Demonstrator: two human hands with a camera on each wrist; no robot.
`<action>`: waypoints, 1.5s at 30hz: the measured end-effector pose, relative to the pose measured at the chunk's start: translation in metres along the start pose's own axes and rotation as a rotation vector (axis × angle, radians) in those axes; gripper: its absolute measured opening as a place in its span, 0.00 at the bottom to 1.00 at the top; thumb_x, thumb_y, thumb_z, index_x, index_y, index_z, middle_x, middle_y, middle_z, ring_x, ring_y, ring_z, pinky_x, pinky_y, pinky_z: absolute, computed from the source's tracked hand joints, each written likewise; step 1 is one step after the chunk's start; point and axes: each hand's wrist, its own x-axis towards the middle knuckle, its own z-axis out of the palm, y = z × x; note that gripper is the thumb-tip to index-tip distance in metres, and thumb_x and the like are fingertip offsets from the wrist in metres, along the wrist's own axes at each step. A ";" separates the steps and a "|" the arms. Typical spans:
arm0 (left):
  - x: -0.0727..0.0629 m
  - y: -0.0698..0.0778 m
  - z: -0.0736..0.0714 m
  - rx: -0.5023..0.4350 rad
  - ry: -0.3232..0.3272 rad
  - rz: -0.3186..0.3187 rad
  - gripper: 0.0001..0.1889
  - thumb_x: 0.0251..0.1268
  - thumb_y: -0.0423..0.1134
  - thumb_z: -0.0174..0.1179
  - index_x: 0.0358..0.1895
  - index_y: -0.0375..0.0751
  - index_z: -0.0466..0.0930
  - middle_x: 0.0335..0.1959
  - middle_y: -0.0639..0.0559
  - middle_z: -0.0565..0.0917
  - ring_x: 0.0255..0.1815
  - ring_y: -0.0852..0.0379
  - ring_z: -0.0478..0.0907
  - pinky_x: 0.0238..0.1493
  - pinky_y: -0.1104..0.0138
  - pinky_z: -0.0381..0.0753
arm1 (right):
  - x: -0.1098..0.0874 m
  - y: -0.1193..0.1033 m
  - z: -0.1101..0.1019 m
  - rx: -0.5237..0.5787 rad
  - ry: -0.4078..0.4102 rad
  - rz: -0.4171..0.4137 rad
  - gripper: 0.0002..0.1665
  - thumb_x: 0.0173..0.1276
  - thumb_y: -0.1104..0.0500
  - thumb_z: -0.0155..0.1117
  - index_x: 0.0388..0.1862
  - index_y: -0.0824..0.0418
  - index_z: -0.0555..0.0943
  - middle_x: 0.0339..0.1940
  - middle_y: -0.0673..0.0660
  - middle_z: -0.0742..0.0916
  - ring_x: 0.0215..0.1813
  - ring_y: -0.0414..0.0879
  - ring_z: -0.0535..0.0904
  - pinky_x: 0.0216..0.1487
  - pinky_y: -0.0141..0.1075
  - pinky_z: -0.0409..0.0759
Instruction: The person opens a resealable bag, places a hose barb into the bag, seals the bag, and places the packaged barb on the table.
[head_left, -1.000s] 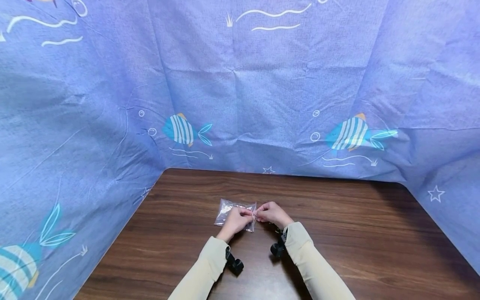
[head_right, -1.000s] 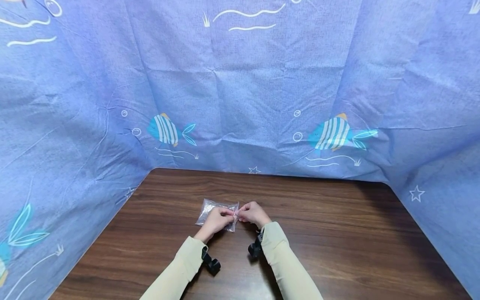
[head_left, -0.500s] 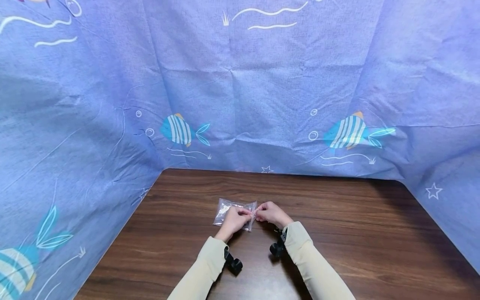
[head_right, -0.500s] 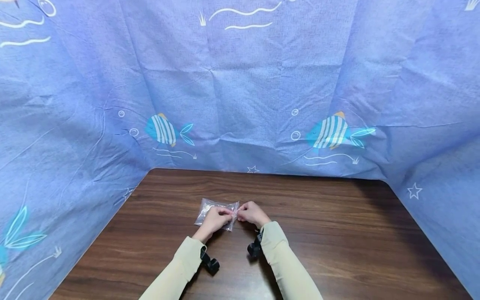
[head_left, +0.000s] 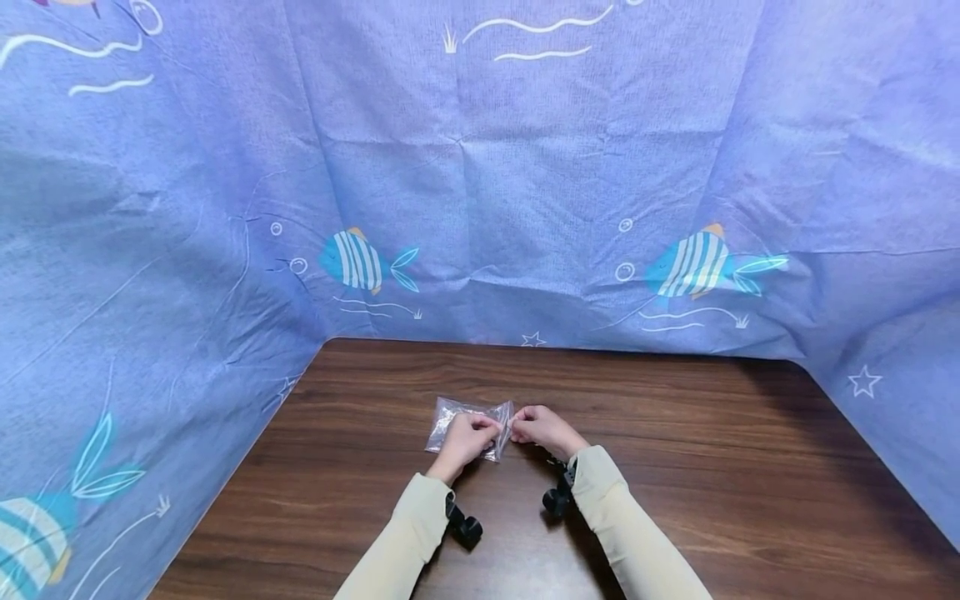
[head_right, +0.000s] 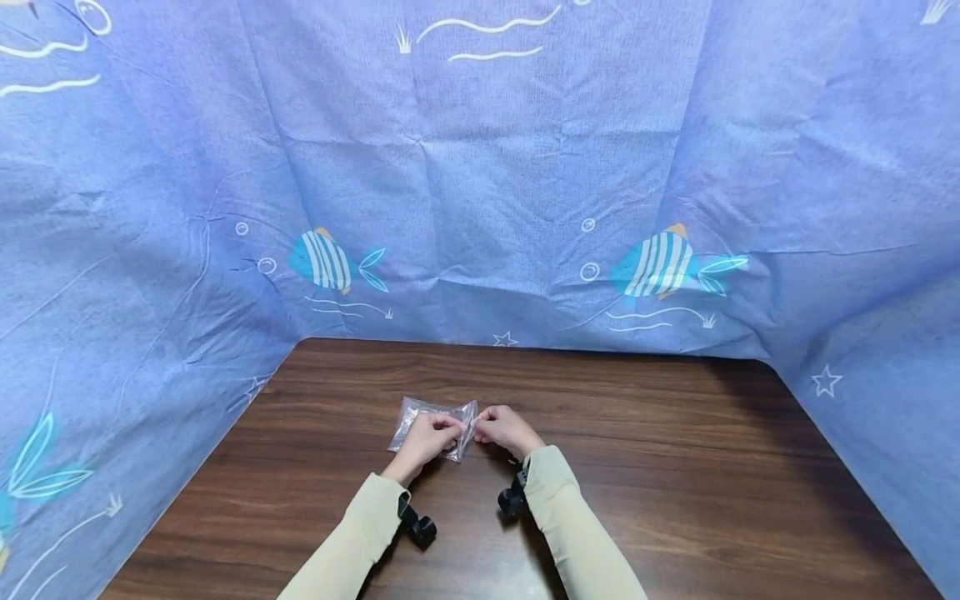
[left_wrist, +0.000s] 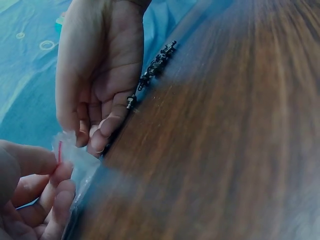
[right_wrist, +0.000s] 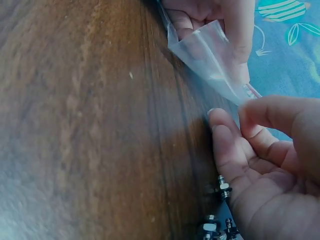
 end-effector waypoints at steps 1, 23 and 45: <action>0.000 0.000 0.000 0.006 0.004 0.006 0.07 0.54 0.32 0.64 0.32 0.29 0.87 0.23 0.47 0.85 0.20 0.67 0.73 0.25 0.75 0.74 | 0.000 0.000 0.000 0.012 -0.002 0.003 0.11 0.67 0.67 0.52 0.39 0.76 0.77 0.27 0.55 0.82 0.32 0.40 0.77 0.37 0.30 0.79; 0.003 0.006 -0.024 0.139 -0.088 0.086 0.08 0.61 0.30 0.58 0.28 0.29 0.82 0.15 0.50 0.79 0.14 0.65 0.71 0.17 0.73 0.73 | -0.008 -0.014 0.001 -0.472 0.066 -0.147 0.10 0.67 0.63 0.58 0.25 0.63 0.78 0.20 0.54 0.83 0.23 0.38 0.74 0.25 0.28 0.71; 0.009 0.002 -0.052 0.219 -0.153 0.197 0.08 0.64 0.37 0.60 0.30 0.37 0.82 0.23 0.50 0.83 0.17 0.62 0.76 0.20 0.69 0.77 | -0.014 -0.023 -0.016 -0.599 0.021 -0.150 0.12 0.66 0.60 0.61 0.22 0.60 0.78 0.16 0.46 0.77 0.21 0.36 0.72 0.22 0.28 0.72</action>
